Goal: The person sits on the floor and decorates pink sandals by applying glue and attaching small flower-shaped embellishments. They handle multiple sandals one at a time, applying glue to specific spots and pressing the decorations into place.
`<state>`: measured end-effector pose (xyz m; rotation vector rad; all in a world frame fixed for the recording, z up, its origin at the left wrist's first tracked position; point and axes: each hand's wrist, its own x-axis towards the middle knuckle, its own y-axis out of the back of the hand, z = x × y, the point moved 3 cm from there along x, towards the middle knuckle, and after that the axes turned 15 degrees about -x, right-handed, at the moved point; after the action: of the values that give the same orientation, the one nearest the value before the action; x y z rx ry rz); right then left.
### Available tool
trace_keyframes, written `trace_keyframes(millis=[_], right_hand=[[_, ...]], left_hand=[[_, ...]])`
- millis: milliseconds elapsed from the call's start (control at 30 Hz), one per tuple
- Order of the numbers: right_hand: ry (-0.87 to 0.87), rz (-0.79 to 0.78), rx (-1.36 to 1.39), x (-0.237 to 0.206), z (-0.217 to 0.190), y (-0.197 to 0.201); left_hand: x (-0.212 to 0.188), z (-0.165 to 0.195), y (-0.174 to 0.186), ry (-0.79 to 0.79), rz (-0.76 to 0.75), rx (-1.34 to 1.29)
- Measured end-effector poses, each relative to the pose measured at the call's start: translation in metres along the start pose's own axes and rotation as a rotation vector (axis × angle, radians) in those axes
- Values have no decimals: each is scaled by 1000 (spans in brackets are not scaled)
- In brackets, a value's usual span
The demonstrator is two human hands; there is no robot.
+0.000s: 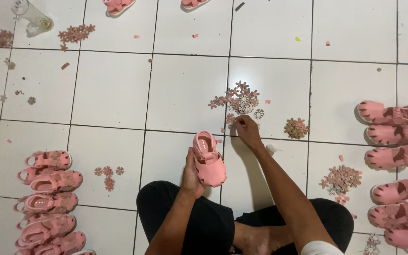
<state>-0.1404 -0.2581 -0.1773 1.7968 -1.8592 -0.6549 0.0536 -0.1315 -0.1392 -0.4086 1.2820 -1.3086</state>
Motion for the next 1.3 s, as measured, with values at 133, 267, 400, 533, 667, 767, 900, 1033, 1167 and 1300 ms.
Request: trace_keyframes(millis=[133, 267, 400, 533, 667, 767, 900, 1033, 1167, 1300], right_hand=[[121, 76, 167, 14, -8, 2], [-294, -109, 473, 18, -9, 9], [-341, -160, 688, -21, -31, 36], [-406, -248, 731, -59, -50, 62], [-411, -240, 793, -91, -65, 86], [-374, -202, 828, -116, -75, 105], [-305, -171, 629, -158, -87, 132], [-230, -187, 469, -203, -96, 138], [-228, -213, 396, -227, -98, 127], [-215, -210, 323, -233, -98, 121]], left_hand=[[6, 2, -3, 14, -2, -22], [11, -1, -5, -2, -156, -91], [19, -8, -3, 32, -58, -114], [14, -19, -12, 28, -58, -123], [0, -24, -25, 34, -147, -105], [-10, -27, -28, 48, -130, -82], [-22, -33, -30, 19, -195, -106], [-29, -42, -28, -21, -176, -51], [-37, -52, -31, -64, -166, -27], [-48, -55, -35, -87, -203, -1]])
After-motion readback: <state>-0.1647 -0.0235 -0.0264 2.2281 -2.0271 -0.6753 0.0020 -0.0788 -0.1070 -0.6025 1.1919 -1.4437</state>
